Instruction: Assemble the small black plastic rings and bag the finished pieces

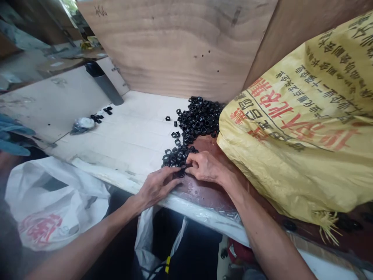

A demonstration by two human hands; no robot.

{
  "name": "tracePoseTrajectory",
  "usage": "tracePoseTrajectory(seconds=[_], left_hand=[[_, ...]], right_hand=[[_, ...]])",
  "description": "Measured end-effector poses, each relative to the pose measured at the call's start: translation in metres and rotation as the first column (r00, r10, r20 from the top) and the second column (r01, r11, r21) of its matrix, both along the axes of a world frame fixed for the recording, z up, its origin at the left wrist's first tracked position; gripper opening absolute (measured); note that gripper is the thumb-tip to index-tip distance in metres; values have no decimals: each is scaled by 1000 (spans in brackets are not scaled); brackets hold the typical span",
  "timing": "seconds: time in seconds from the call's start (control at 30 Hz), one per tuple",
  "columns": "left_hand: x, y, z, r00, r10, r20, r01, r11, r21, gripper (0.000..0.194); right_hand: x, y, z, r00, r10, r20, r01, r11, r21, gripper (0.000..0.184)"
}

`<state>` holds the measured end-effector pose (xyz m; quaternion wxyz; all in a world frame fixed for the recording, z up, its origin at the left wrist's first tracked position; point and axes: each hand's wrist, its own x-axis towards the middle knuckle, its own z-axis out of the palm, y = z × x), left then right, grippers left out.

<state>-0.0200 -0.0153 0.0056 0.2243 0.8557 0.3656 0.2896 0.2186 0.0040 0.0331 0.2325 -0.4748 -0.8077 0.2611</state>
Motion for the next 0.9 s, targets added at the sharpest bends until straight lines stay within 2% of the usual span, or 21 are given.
tracePoseTrajectory(seconds=[0.13, 0.2, 0.37, 0.57, 0.73, 0.8, 0.9], left_hand=[[9, 11, -7, 985, 162, 57, -158, 985, -62, 16], [9, 12, -8, 976, 208, 72, -204, 977, -57, 12], [5, 3, -4, 982, 160, 100, -161, 987, -4, 17], [6, -3, -3, 998, 43, -39, -41, 997, 60, 34], [5, -4, -5, 996, 81, -23, -79, 994, 69, 28], [3, -6, -3, 999, 33, 2, -34, 996, 78, 23], [2, -7, 2, 995, -100, 3, 99, 992, 81, 17]], right_hand=[[-12, -6, 5, 973, 30, 230, -57, 992, 113, 5], [-15, -8, 6, 954, 36, 298, -72, 991, 112, 6], [-16, -11, 9, 925, 55, 377, -86, 994, 64, 4], [-13, -9, 6, 975, 16, 220, -33, 997, 75, 9], [-11, -3, 1, 994, -111, -20, 112, 989, 100, 12], [-11, -3, 4, 987, -142, -77, 144, 989, 31, 15], [-11, -6, 12, 978, -151, -144, 127, 979, -161, 12]])
